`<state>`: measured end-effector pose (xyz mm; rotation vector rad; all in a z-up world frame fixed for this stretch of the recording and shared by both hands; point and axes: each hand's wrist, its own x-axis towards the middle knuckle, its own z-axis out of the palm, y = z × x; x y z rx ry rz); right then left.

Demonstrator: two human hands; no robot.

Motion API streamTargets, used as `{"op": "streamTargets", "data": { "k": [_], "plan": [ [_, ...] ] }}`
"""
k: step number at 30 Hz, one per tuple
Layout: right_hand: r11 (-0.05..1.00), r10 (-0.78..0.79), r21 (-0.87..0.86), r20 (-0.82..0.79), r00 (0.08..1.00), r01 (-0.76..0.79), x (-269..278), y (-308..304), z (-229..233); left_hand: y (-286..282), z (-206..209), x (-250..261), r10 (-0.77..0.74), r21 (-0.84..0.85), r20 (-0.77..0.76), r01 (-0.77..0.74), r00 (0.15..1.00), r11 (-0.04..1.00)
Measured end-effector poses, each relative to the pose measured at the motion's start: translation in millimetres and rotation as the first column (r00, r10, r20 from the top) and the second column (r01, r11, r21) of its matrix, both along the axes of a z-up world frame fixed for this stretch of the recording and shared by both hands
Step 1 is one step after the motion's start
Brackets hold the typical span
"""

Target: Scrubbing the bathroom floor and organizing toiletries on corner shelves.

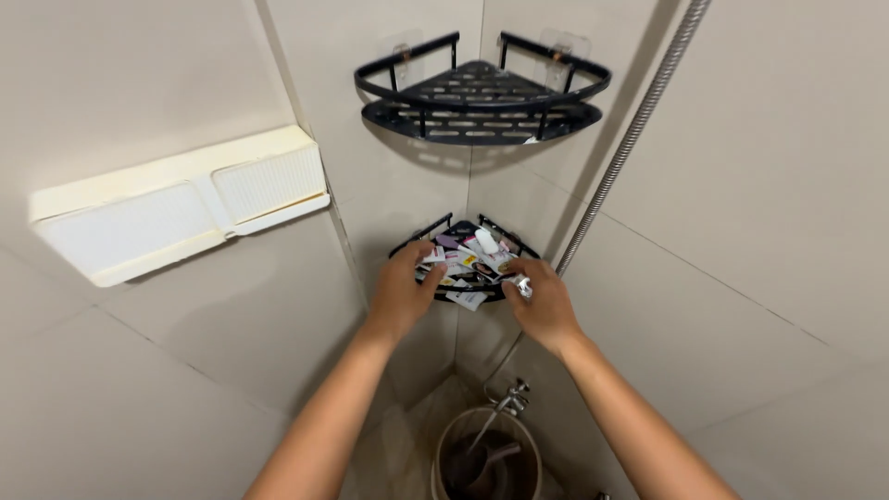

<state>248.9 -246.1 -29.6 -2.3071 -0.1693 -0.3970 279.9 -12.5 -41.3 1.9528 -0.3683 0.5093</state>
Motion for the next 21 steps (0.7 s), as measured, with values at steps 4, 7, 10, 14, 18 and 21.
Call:
{"op": "streamTargets", "data": {
  "k": [4,7,10,14,18,21],
  "plan": [
    [0.999,0.003,-0.037,-0.009,1.000,-0.003,35.7,-5.8,-9.6,-1.8,-0.7,37.3,0.025,0.121,-0.141,-0.008,0.990,0.993],
    [0.999,0.003,-0.035,-0.066,0.998,-0.006,54.7,-4.2,-4.2,-0.8,-16.9,69.0,0.071,0.320,-0.236,0.009,0.969,0.947],
    [0.999,-0.030,-0.047,-0.187,0.982,0.021,62.4,-4.8,-7.7,1.3,-26.7,86.6,0.131,0.463,-0.294,0.021,0.947,0.886],
    [0.986,-0.061,-0.160,-0.107,0.992,0.044,81.1,-13.5,-27.3,0.6,-39.6,121.9,0.086,0.677,-0.261,0.119,0.962,0.726],
    [0.937,-0.149,-0.334,-0.105,0.983,0.106,83.7,-10.7,-32.5,-5.2,-79.7,150.8,0.035,0.806,-0.199,0.143,0.979,0.574],
    [0.897,-0.200,-0.431,-0.193,0.961,0.100,86.6,-5.4,-29.3,-10.2,-95.3,162.1,-0.031,0.824,-0.125,0.121,0.992,0.553]
  ]
}}
